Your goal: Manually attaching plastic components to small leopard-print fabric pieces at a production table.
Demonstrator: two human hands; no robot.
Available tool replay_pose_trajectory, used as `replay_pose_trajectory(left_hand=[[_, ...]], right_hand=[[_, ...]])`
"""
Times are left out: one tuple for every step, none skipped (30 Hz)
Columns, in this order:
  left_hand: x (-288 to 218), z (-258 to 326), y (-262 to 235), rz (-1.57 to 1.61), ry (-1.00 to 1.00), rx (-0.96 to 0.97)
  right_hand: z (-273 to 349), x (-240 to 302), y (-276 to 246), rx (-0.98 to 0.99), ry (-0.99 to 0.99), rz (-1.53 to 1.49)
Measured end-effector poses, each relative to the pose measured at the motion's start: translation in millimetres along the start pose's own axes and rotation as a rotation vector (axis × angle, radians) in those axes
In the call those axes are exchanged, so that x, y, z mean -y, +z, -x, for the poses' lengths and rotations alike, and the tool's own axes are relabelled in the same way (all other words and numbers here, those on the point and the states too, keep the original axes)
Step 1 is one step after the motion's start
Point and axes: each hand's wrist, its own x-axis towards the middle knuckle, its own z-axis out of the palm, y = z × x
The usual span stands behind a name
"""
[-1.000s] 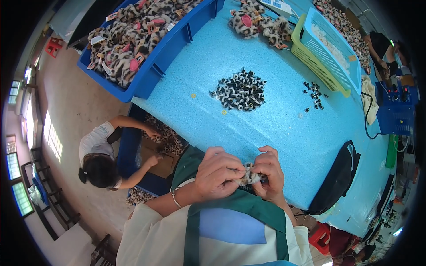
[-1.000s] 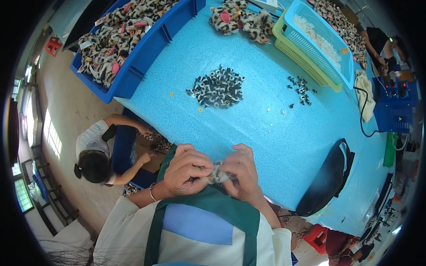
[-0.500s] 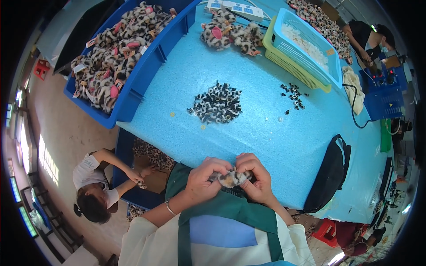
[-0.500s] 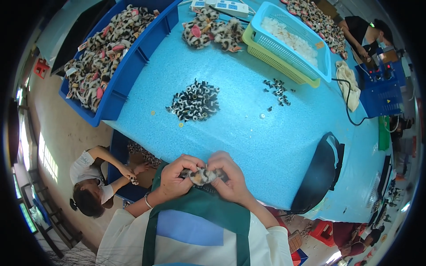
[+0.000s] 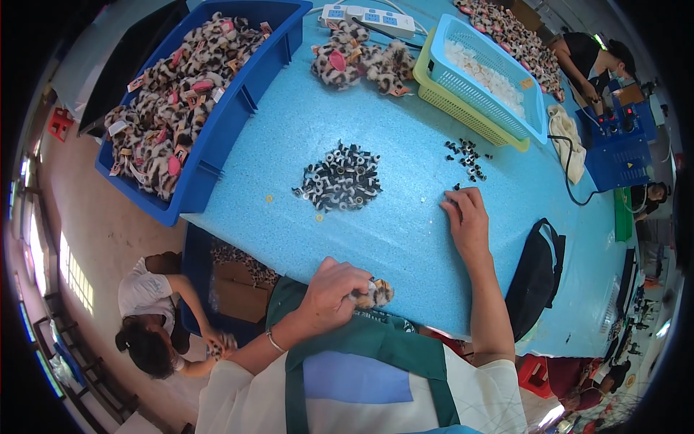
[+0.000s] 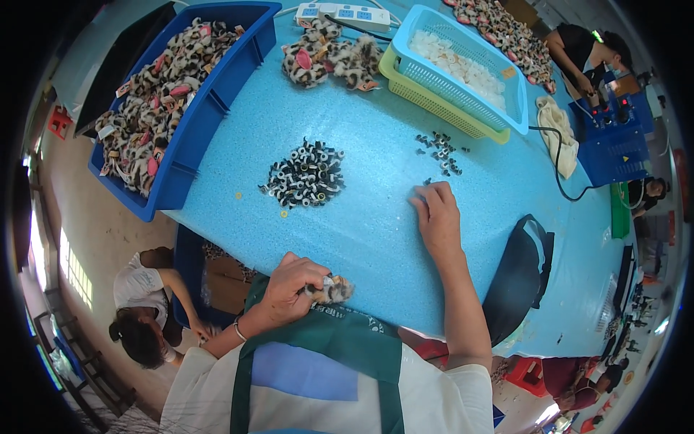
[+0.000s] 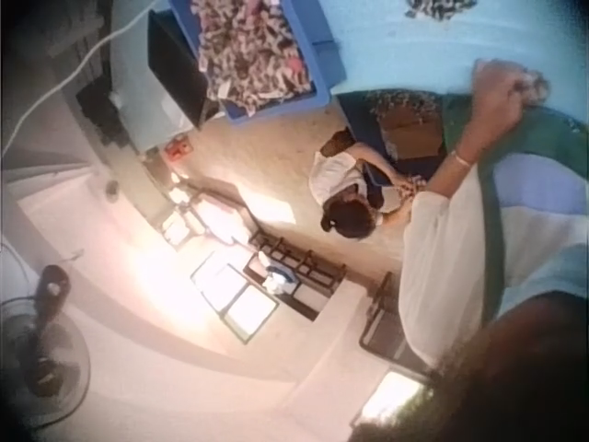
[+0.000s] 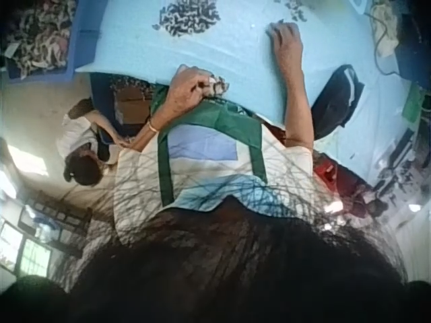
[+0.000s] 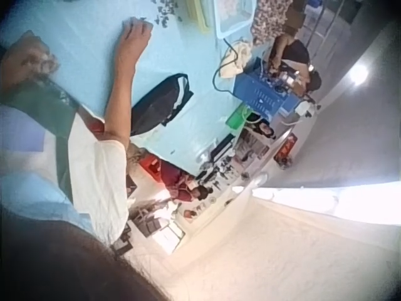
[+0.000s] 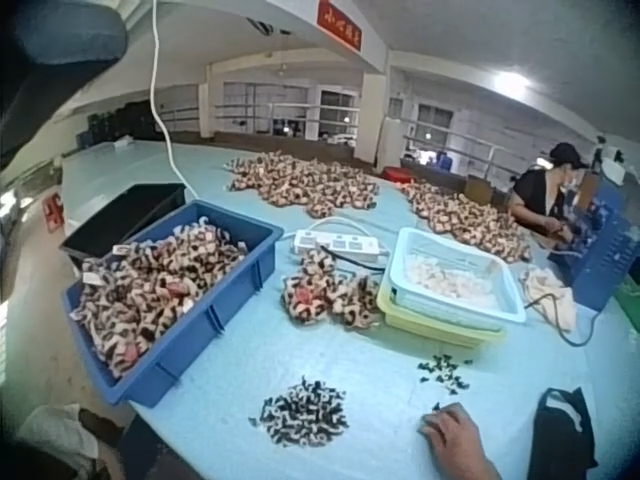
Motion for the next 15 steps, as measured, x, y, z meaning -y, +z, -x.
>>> replay_pose_trajectory(left_hand=[[0.1,-0.3,-1.1,-0.009,0.002,0.009],[0.8,0.4,-1.9,-0.022,0.0,0.014],[1.5,1.2,-1.9,-0.021,-0.001,0.014],[2.5,2.0,-1.4,-0.004,-0.001,0.001],[3.5,2.5,-0.6,0.014,-0.002,-0.012],[2.7,3.6,0.6,0.015,-0.01,-0.008],[2.3,1.4,3.4,0.022,0.011,-0.031],[1.4,-0.4,4.8,0.03,0.034,-0.05],[-1.0,-1.4,6.5,0.086,0.01,-0.052],[-2.4,0.4,7.8,0.085,0.002,-0.043],[-0.9,2.6,10.3,0.127,-0.008,-0.028],[0.0,4.6,11.7,0.168,-0.018,-0.014],[0.3,5.0,11.3,0.16,0.009,-0.013],[-0.2,6.7,11.8,0.157,0.009,-0.014],[-0.9,8.7,12.0,0.172,-0.014,-0.031]], right_hand=[[1.4,-3.8,1.0,0.002,-0.12,0.137],[3.5,-0.8,1.1,0.003,-0.123,0.136],[9.6,5.7,-0.1,0.043,-0.137,0.129],[17.4,13.0,-1.3,0.082,-0.149,0.123],[27.3,21.6,-1.7,0.098,-0.045,-0.012],[37.0,32.1,-2.9,0.104,-0.039,-0.017],[45.0,43.1,-5.3,0.169,0.099,-0.248],[51.7,57.2,-6.8,0.229,0.241,-0.479],[56.5,74.4,-7.6,0.26,0.435,-0.661],[59.8,85.5,-6.2,0.26,0.445,-0.668],[62.0,93.1,-3.9,0.29,0.398,-0.738],[63.9,100.1,-2.9,0.32,0.348,-0.809],[65.3,106.9,-3.5,0.352,0.381,-0.842],[66.1,109.5,-5.1,0.353,0.378,-0.844],[66.8,111.6,-6.5,0.385,0.408,-0.88]])
